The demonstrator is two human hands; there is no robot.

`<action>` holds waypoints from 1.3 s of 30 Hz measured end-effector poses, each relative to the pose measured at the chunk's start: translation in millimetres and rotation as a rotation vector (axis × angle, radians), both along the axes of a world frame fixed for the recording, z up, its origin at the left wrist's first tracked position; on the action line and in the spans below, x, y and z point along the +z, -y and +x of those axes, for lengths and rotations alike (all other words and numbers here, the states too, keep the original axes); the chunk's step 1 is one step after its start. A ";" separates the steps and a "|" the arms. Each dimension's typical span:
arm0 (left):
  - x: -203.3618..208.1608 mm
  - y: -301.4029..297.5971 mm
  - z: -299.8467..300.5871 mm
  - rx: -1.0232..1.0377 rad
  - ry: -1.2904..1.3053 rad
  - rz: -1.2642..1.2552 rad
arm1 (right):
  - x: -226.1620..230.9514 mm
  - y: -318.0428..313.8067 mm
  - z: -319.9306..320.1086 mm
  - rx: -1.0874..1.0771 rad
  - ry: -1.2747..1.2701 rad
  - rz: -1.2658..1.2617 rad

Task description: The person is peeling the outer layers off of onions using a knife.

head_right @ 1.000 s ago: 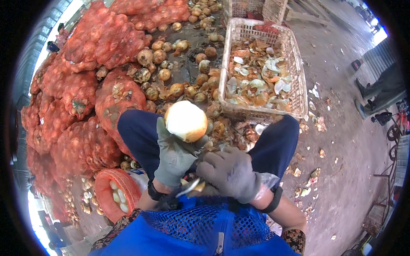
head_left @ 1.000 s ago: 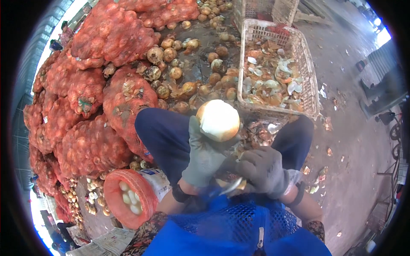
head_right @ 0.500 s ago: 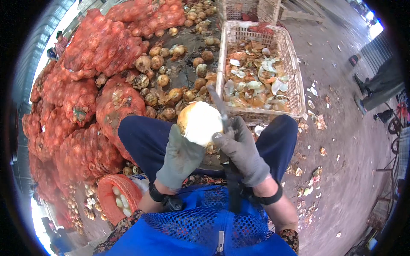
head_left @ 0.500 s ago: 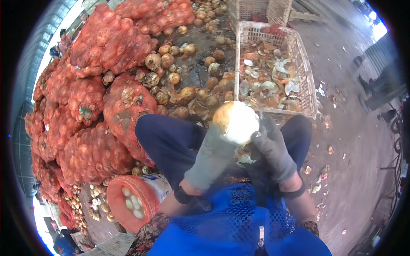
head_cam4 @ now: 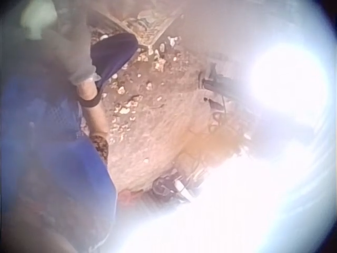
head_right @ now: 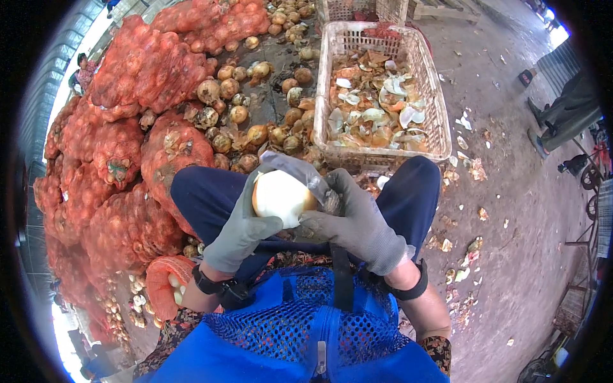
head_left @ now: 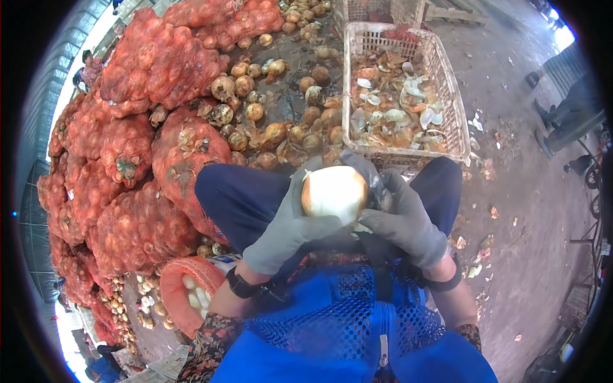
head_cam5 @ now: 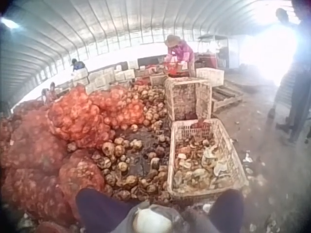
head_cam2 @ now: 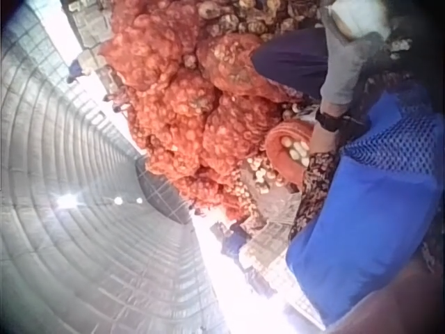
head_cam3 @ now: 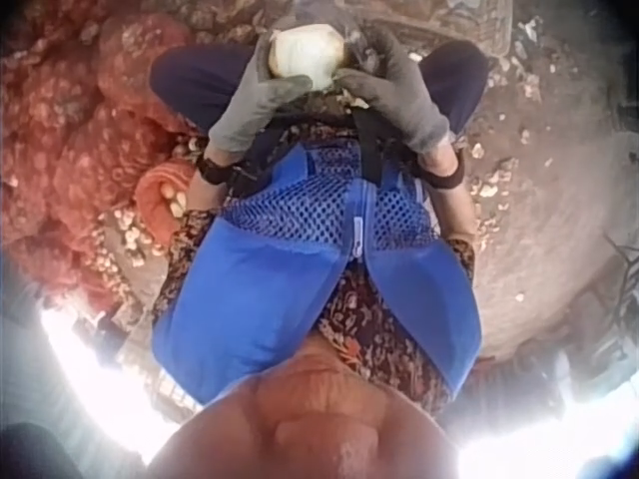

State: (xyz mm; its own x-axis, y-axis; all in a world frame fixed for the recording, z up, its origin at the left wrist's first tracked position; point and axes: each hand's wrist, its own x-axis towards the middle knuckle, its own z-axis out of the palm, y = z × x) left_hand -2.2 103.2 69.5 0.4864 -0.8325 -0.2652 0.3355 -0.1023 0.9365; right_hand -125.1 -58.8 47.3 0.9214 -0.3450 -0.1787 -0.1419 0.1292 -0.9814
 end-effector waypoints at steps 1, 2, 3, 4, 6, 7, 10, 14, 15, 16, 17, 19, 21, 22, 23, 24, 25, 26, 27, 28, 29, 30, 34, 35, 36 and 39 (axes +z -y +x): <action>-5.7 -0.3 0.0 0.021 -0.054 -0.028 | -3.8 0.4 0.3 0.011 0.059 0.082; -10.3 -0.6 -0.2 0.043 -0.109 -0.057 | -6.1 1.4 0.2 0.021 0.118 0.164; -13.2 -0.8 -1.0 0.044 -0.110 -0.057 | -5.4 7.1 -1.0 0.022 0.117 0.164; -16.2 -0.6 -1.9 0.045 -0.169 -0.122 | -3.6 17.3 -2.1 0.042 0.059 -0.081; -17.4 -2.5 -2.4 0.050 -0.229 -0.185 | 12.4 28.6 2.0 0.075 -0.101 -0.569; -18.0 -4.0 -1.9 0.039 -0.202 -0.183 | 11.4 30.1 2.8 0.076 -0.103 -0.569; -12.2 -5.3 -2.4 0.009 -0.177 -0.161 | 9.4 30.7 3.8 0.130 -0.104 -0.552; -20.4 -8.4 -5.2 -0.004 -0.158 -0.162 | 18.7 26.1 5.8 0.188 -0.164 -0.613; -20.7 -7.8 -5.7 -0.003 -0.160 -0.160 | 18.9 26.1 5.5 0.209 -0.161 -0.580; -20.8 -6.6 -6.4 -0.002 -0.138 -0.178 | 18.4 26.7 4.3 0.209 -0.163 -0.578; -21.2 -5.7 -7.2 0.000 -0.116 -0.196 | 17.6 27.6 2.5 0.231 -0.147 -0.597; -25.4 -6.2 -9.6 -0.001 -0.180 -0.173 | 16.1 24.3 -0.6 0.256 -0.132 -0.615; -26.8 -3.9 -13.3 0.001 -0.241 -0.153 | 13.2 14.0 -3.9 0.153 -0.037 -0.347; -26.3 -0.3 -14.9 -0.005 -0.300 -0.207 | 12.2 12.9 -3.6 0.152 -0.036 -0.346; -25.2 2.2 -15.2 -0.012 -0.358 -0.260 | 11.3 12.1 -3.4 0.108 -0.029 -0.424; -22.4 3.5 -14.1 -0.043 -0.277 -0.322 | 10.2 11.7 -3.5 0.064 -0.021 -0.503; -20.8 2.6 -12.1 -0.045 -0.279 -0.319 | 7.3 12.1 -3.4 0.063 -0.023 -0.501; -19.2 0.9 -9.3 -0.021 -0.262 -0.269 | 4.1 14.2 -2.3 0.069 -0.030 -0.611; -17.2 -0.3 -8.4 0.002 -0.244 -0.219 | 2.4 15.4 -2.6 0.075 -0.037 -0.721; -11.6 -1.4 -9.7 0.009 -0.245 -0.189 | 4.7 15.5 -2.7 0.082 -0.031 -0.720; -17.9 -3.7 -11.3 0.017 -0.241 -0.190 | 9.9 15.1 -3.8 0.085 0.040 -0.777; -30.4 -6.1 -13.6 0.070 -0.374 -0.244 | 15.1 14.7 -5.3 0.089 0.111 -0.833; -42.4 -12.6 -8.2 0.193 -0.600 -0.297 | 23.9 13.9 -18.5 0.366 0.492 -1.066; -44.0 -14.1 -4.5 0.215 -0.569 -0.283 | 28.1 24.0 -19.7 0.313 0.430 -1.143; -41.9 -15.1 -1.7 0.222 -0.559 -0.286 | 31.8 39.0 -20.0 0.258 0.368 -1.218; -34.2 -12.8 -4.4 0.221 -0.543 -0.332 | 2.3 104.2 -7.5 -0.342 -0.044 -1.482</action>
State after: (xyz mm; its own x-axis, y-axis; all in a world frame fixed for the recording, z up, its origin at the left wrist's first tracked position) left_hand -6.5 115.9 35.4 0.5247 -0.8081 -0.2677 0.7476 0.2870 0.5990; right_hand -132.6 -163.1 49.6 0.7656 -0.4214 0.4860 -0.3419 -0.9066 -0.2475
